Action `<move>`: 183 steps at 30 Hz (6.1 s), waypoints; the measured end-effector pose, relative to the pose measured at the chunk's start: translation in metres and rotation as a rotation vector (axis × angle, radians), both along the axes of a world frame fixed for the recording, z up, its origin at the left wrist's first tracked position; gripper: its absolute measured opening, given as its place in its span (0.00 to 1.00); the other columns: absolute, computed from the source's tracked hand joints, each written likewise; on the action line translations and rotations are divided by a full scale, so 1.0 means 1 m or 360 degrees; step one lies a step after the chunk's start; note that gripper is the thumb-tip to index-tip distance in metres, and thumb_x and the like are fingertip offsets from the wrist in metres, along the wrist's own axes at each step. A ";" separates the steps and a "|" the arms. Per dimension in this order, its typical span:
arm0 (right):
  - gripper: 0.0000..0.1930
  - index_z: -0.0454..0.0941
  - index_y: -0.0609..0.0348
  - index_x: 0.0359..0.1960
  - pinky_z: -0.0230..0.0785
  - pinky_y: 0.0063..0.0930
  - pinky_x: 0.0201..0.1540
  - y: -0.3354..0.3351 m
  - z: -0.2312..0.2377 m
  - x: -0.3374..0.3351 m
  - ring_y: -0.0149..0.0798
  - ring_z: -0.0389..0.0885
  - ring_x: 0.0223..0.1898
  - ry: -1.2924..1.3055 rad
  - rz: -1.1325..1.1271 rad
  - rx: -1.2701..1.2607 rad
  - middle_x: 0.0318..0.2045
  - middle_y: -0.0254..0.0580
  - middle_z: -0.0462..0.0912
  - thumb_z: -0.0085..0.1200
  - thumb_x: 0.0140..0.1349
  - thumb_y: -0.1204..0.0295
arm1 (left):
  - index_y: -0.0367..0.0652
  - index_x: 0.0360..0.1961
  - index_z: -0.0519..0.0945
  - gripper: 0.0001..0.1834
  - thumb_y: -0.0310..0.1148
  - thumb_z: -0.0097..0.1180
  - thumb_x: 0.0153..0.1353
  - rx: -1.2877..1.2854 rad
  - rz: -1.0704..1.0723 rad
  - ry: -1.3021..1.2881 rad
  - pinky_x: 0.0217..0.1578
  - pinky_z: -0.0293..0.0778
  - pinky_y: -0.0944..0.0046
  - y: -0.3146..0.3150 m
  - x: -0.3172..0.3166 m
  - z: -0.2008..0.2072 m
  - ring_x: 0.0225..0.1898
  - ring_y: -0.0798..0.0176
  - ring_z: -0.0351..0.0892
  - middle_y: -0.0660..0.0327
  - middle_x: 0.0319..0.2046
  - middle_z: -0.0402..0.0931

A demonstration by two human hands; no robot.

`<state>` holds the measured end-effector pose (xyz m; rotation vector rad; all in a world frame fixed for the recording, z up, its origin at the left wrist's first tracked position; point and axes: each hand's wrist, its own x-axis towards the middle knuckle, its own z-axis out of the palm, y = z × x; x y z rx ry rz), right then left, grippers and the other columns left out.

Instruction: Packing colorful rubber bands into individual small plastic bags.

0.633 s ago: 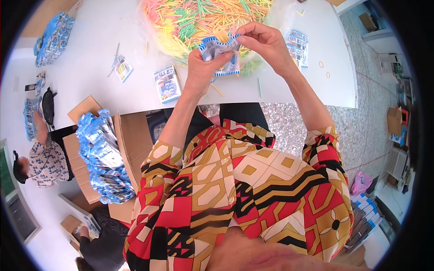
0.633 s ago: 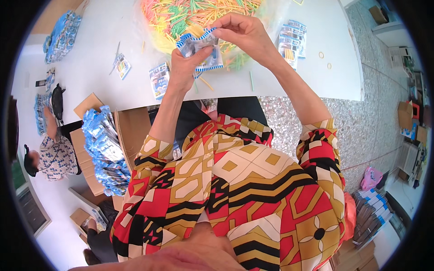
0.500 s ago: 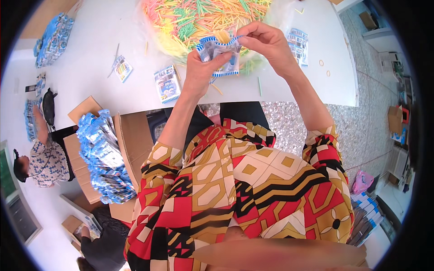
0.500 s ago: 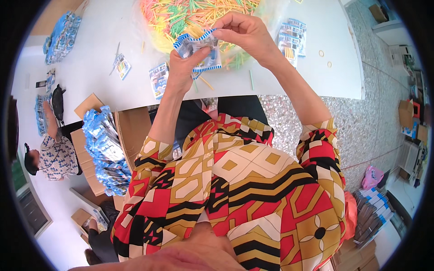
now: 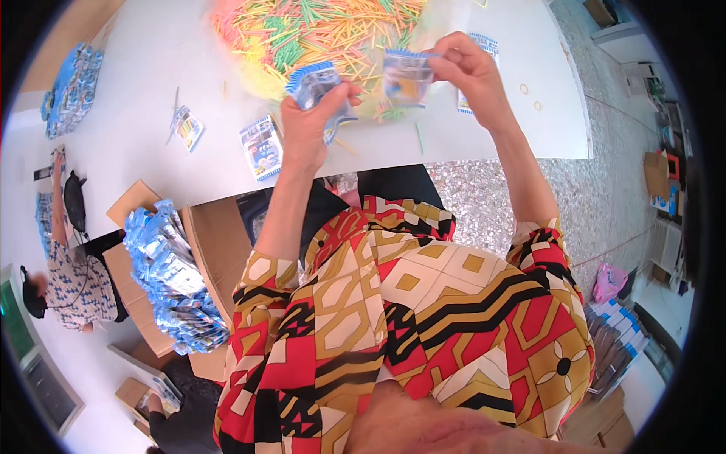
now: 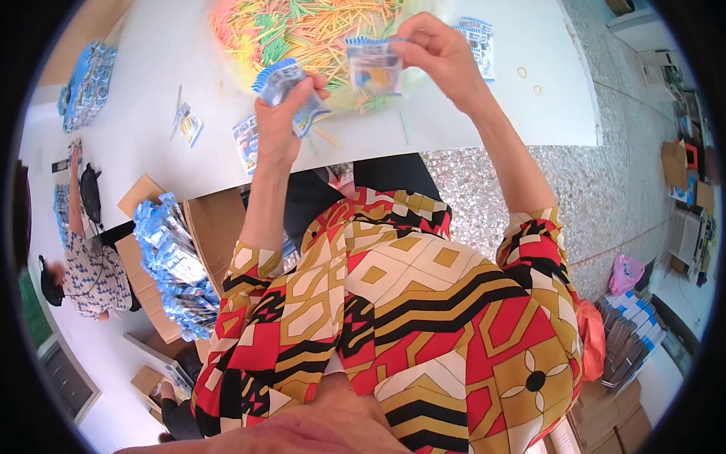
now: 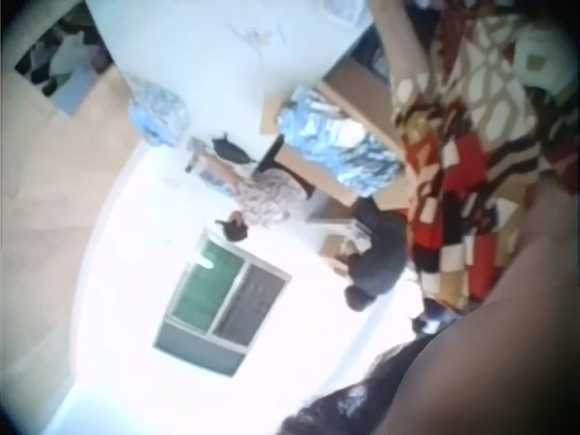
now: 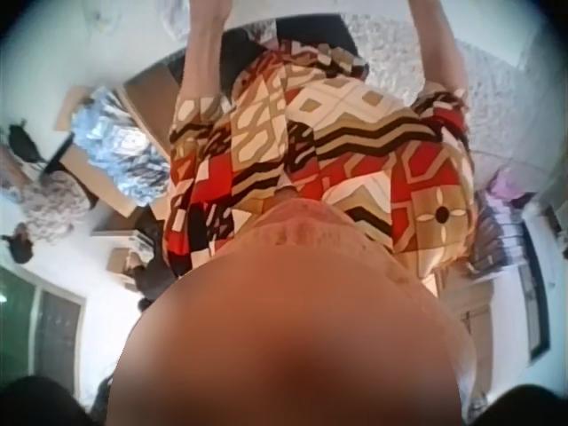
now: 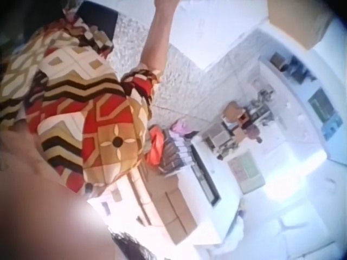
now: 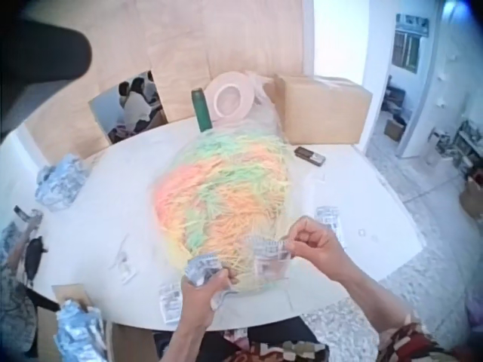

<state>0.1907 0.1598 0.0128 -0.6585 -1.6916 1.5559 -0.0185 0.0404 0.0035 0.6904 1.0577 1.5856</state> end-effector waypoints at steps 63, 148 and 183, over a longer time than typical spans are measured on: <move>0.13 0.77 0.57 0.36 0.69 0.21 0.29 -0.060 0.064 -0.066 0.32 0.76 0.30 -0.0287 0.0045 0.1590 0.36 0.38 0.76 0.61 0.46 0.79 | 0.36 0.33 0.80 0.09 0.22 0.63 0.48 0.0068 0.0177 0.0231 0.29 0.72 0.76 -0.042 -0.002 0.011 0.27 0.76 0.75 0.63 0.28 0.80; 0.08 0.75 0.62 0.27 0.59 0.18 0.22 0.087 -0.078 -0.064 0.22 0.67 0.18 -0.0818 -0.0040 0.0537 0.15 0.28 0.71 0.54 0.56 0.69 | 0.37 0.34 0.80 0.10 0.21 0.62 0.49 0.0031 0.0249 0.0250 0.34 0.72 0.73 -0.047 -0.003 0.011 0.30 0.75 0.76 0.64 0.31 0.80; 0.16 0.75 0.55 0.47 0.62 0.18 0.34 -0.016 0.073 -0.070 0.23 0.70 0.33 -0.0603 0.0517 0.0631 0.37 0.28 0.79 0.38 0.67 0.62 | 0.37 0.36 0.80 0.10 0.24 0.62 0.50 0.0081 0.0085 0.0231 0.32 0.71 0.75 -0.022 -0.001 -0.007 0.29 0.76 0.75 0.64 0.31 0.80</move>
